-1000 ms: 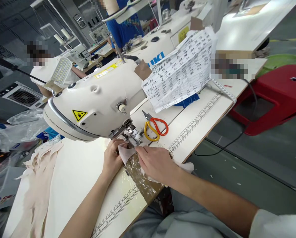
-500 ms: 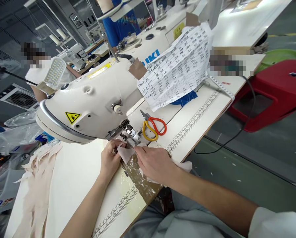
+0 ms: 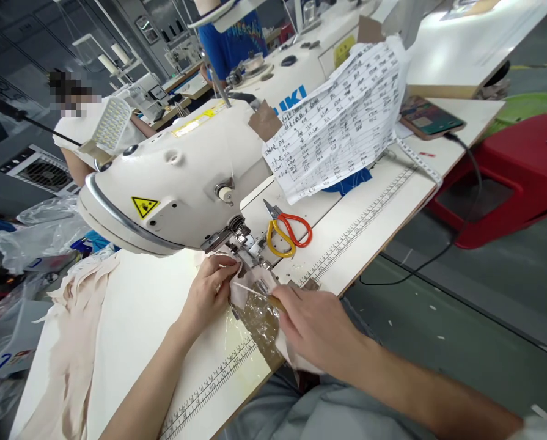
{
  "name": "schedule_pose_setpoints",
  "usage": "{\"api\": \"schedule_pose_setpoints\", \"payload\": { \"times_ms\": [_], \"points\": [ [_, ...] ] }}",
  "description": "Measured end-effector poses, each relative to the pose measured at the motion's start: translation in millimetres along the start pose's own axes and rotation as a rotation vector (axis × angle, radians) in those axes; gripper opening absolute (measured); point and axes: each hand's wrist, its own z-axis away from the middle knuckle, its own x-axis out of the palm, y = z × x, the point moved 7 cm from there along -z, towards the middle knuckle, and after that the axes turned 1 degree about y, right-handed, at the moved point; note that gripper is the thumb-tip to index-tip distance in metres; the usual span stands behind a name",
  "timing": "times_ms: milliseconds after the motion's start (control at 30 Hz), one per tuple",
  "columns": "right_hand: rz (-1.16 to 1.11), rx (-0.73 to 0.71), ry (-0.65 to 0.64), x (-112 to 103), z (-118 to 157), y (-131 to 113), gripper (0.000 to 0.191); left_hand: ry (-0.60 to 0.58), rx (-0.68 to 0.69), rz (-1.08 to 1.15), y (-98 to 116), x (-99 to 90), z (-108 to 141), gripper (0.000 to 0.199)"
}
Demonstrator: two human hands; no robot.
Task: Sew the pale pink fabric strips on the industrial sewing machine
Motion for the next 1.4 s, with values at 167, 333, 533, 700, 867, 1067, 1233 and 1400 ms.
{"api": "schedule_pose_setpoints", "payload": {
  "times_ms": [167, 333, 533, 700, 867, 1067, 1233, 1400],
  "points": [
    [-0.292, 0.026, -0.117, -21.4, 73.6, 14.0, 0.028, -0.091, -0.023, -0.177, 9.9, 5.7, 2.5, 0.033],
    [-0.353, 0.268, -0.134, -16.7, 126.8, 51.5, 0.028, -0.086, -0.135, -0.296, 21.1, 16.6, 2.8, 0.034],
    [-0.402, 0.374, -0.163, -12.6, 121.7, 56.2, 0.028, -0.100, -0.171, -0.378, 34.0, 22.8, 12.1, 0.045],
    [-0.458, 0.384, -0.211, -10.4, 116.6, 51.6, 0.035, -0.144, -0.151, -0.408, 34.6, 25.3, 18.4, 0.053],
    [-0.576, 0.479, -0.282, -5.2, 111.6, 49.0, 0.036, -0.127, -0.158, -0.397, 32.9, 22.6, 17.1, 0.046],
    [-0.833, 0.603, -0.319, 7.1, 99.5, 37.0, 0.038, -0.057, -0.174, -0.278, 22.4, 15.5, 14.1, 0.041],
    [-1.065, 0.681, -0.307, 30.6, 99.2, 18.8, 0.045, -0.042, -0.138, -0.216, 13.0, 14.4, 14.7, 0.045],
    [-1.158, 0.661, -0.263, 39.3, 104.9, 9.5, 0.044, -0.046, -0.103, -0.185, 9.2, 16.0, 16.9, 0.048]
  ]
}}
